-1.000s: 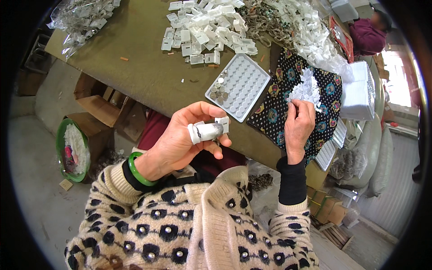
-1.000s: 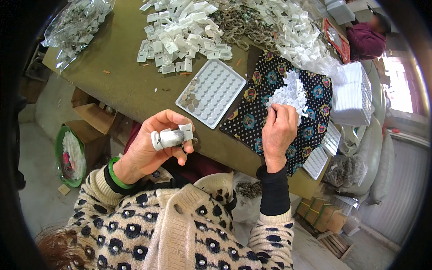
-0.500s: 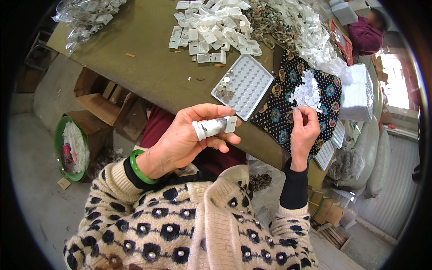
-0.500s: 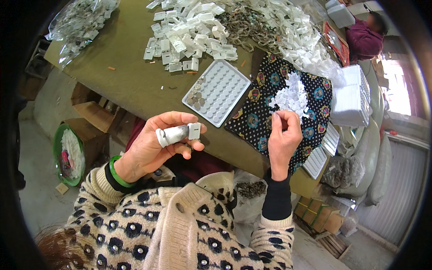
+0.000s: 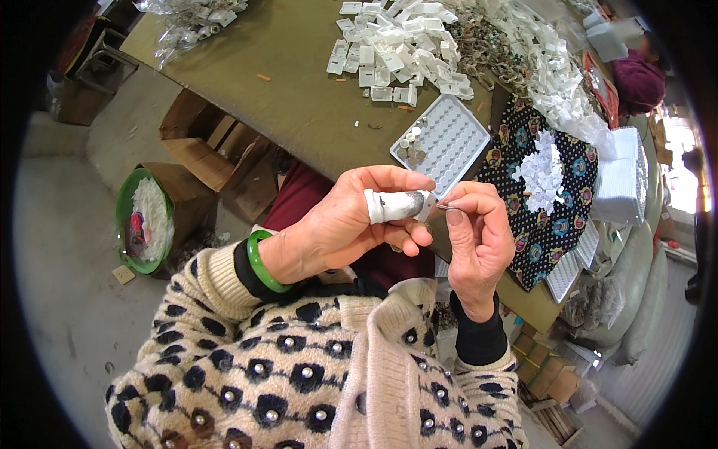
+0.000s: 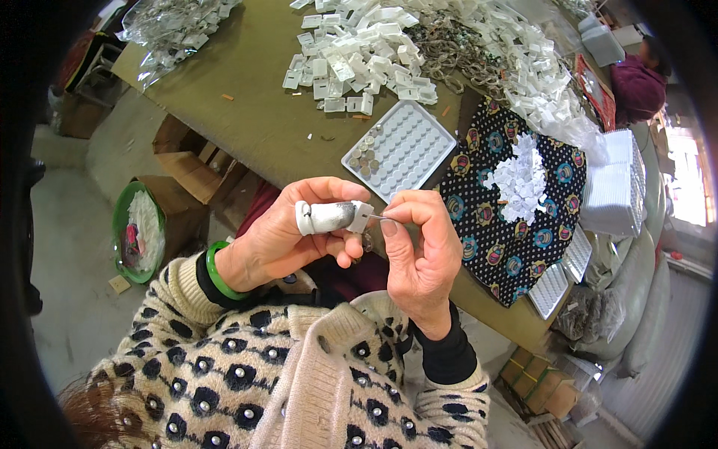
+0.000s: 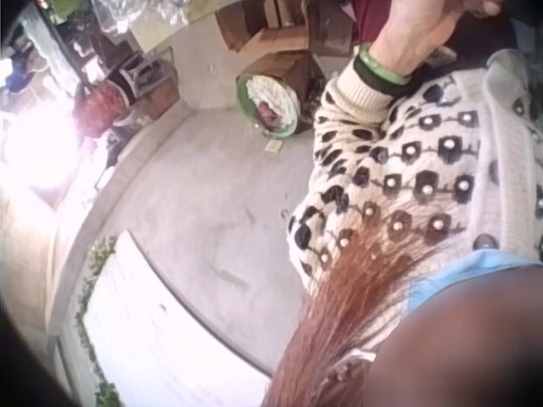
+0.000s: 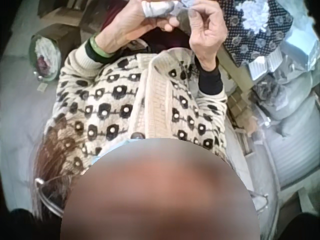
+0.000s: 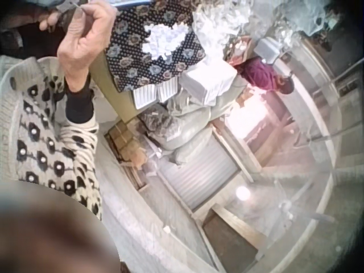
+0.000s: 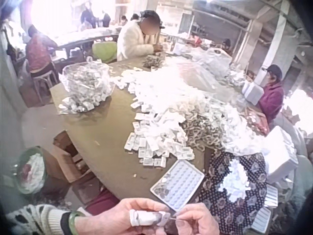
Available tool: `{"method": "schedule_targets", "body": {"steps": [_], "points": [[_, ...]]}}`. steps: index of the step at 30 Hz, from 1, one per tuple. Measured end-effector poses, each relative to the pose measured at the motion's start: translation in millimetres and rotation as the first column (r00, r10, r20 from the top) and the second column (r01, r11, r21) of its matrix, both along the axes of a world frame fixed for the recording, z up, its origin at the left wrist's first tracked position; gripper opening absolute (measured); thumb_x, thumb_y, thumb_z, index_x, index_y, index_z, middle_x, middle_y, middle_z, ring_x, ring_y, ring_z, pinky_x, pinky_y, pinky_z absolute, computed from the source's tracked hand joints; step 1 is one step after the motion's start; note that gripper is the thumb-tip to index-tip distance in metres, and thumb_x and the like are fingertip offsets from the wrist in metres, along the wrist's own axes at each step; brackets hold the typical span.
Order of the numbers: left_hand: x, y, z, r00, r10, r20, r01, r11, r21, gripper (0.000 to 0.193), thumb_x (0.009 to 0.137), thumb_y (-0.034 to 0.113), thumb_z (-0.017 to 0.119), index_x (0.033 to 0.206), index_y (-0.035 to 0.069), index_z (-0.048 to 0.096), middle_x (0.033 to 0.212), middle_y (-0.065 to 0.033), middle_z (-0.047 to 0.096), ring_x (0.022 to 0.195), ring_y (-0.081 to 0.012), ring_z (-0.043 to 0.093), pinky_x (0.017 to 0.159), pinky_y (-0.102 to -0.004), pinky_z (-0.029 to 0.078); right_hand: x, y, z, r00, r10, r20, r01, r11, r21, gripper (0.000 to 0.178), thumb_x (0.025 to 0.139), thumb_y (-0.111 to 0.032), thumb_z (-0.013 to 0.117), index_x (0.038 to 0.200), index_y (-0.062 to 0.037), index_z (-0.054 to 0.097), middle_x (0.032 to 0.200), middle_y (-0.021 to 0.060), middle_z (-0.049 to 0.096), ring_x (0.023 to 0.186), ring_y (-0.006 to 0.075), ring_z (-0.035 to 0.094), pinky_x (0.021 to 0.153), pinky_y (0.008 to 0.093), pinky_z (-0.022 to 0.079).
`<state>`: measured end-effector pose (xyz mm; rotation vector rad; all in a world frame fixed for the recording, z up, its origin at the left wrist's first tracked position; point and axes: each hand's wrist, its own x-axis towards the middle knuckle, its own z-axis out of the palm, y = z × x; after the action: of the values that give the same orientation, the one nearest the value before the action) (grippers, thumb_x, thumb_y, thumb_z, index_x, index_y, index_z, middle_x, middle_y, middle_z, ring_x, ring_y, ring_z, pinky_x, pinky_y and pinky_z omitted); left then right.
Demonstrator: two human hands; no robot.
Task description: The person repeatedly picks small white plastic electrical components and metal contacts from a table, inserts the contacts into the plastic housings, and places the assembled units back on the table. The person handles items one at a time throughout the clip.
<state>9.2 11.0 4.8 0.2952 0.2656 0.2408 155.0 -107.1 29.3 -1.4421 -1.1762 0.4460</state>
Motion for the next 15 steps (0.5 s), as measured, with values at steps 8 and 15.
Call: {"method": "schedule_targets", "body": {"steps": [8, 15], "points": [[5.4, -7.8, 0.2, 0.999, -0.023, -0.023, 0.022, 0.999, -0.035, 0.029, 0.093, 0.011, 0.064, 0.119, 0.000, 0.060, 0.097, -0.0160, 0.069, 0.077, -0.0252, 0.072, 0.062, -0.0353, 0.062, 1.2, -5.3, -2.9, 0.987, -0.032, 0.158, 0.032, 0.999, 0.000, 0.007, 0.089, 0.001, 0.062, 0.094, -0.0007, 0.057, 0.091, 0.0118, 0.061, 0.077, 0.0213, 0.058, 0.070, 0.0296, 0.049], [9.2, -9.7, 2.1, 0.998, -0.003, -0.058, 0.003, 1.000, 0.012, 0.028, 0.092, 0.011, 0.065, 0.118, 0.001, 0.061, 0.098, -0.0155, 0.069, 0.076, -0.0246, 0.071, 0.063, -0.0361, 0.062, 2.5, -8.7, -3.7, 0.957, -0.085, 0.278, 0.073, 0.996, 0.051, 0.010, 0.086, 0.003, 0.062, 0.094, -0.0008, 0.058, 0.088, 0.0130, 0.061, 0.077, 0.0248, 0.060, 0.070, 0.0314, 0.050]]}}
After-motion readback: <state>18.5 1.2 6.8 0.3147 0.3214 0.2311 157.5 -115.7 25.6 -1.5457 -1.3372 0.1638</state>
